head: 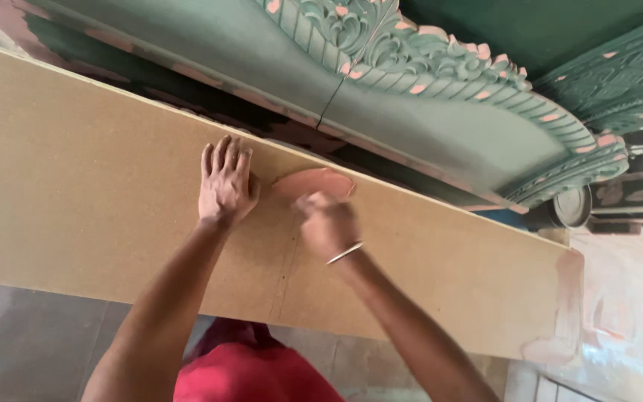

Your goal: The person applies a pinkish paste to a long wooden board using a small rectangular tool. They repeatedly scoop the paste from a square container and spread it along the board's surface, focusing on edges and seams.

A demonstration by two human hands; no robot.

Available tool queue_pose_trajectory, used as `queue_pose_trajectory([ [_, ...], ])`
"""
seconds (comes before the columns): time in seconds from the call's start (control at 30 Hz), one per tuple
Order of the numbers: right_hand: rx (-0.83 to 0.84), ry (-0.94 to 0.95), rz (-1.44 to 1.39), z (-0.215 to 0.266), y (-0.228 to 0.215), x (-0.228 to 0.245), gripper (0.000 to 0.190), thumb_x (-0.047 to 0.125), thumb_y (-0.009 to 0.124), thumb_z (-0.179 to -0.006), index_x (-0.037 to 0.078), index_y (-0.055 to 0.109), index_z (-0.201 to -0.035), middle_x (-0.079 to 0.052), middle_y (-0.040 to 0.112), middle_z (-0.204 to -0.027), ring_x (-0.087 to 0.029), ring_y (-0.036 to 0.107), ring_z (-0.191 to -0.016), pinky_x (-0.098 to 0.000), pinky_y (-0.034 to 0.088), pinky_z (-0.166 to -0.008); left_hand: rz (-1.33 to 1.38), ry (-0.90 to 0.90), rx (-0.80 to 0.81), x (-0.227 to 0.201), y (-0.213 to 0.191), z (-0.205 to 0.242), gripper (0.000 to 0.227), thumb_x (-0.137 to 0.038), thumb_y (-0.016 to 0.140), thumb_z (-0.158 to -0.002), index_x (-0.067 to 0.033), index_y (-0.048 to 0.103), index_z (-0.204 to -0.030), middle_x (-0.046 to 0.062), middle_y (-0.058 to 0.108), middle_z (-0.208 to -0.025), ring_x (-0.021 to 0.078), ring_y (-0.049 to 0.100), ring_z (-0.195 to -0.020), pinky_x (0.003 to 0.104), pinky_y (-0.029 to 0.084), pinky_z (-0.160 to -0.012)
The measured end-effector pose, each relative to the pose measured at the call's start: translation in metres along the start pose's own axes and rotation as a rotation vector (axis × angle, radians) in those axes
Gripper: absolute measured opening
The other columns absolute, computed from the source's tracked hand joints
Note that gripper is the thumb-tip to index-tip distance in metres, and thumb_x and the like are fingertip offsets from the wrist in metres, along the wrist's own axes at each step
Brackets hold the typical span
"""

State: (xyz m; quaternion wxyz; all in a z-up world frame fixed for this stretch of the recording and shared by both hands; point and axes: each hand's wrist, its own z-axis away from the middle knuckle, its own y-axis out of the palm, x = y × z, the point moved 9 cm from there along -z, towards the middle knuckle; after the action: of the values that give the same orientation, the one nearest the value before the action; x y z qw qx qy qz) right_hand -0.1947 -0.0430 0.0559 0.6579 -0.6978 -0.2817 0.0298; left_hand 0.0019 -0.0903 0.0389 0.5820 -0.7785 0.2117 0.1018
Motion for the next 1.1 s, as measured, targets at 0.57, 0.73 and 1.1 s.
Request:
queue_pose_trajectory([
  [0.57,-0.003,0.423,0.22,-0.049,0.031,0.043,0.017,0.021,0.066,-0.082,0.009,0.072,-0.093,-0.015,0.07,-0.089,-0.035,0.07,-0.08,-0.0485,0.058,-0.067,0.415,0.007,0.03,0.019,0.015,-0.006,0.066,-0.025,0.052,-0.091,0.0005,0.041,-0.151,0.022,0.047,-0.152,0.04,0.035,-0.149,0.058,0.014,-0.126],
  [0.73,-0.076,0.242,0.037,-0.012,-0.021,0.056,0.039,0.003,0.062,-0.077,0.02,0.076,-0.11,-0.005,0.073,-0.102,-0.027,0.068,-0.085,-0.0425,0.057,-0.072,0.407,0.068,0.056,0.016,0.02,-0.005,0.061,-0.028,0.047,-0.096,-0.0017,0.041,-0.15,0.021,0.049,-0.15,0.0389,0.035,-0.147,0.056,0.014,-0.126],
  [1.1,-0.07,0.385,0.061,0.032,0.02,0.078,0.056,0.0,0.064,-0.066,0.013,0.071,-0.12,-0.016,0.068,-0.122,-0.04,0.061,-0.113,-0.0474,0.053,-0.09,0.473,0.039,0.16,0.01,0.011,-0.001,0.055,-0.028,0.045,-0.1,-0.0035,0.043,-0.149,0.018,0.05,-0.151,0.036,0.036,-0.148,0.056,0.015,-0.128],
])
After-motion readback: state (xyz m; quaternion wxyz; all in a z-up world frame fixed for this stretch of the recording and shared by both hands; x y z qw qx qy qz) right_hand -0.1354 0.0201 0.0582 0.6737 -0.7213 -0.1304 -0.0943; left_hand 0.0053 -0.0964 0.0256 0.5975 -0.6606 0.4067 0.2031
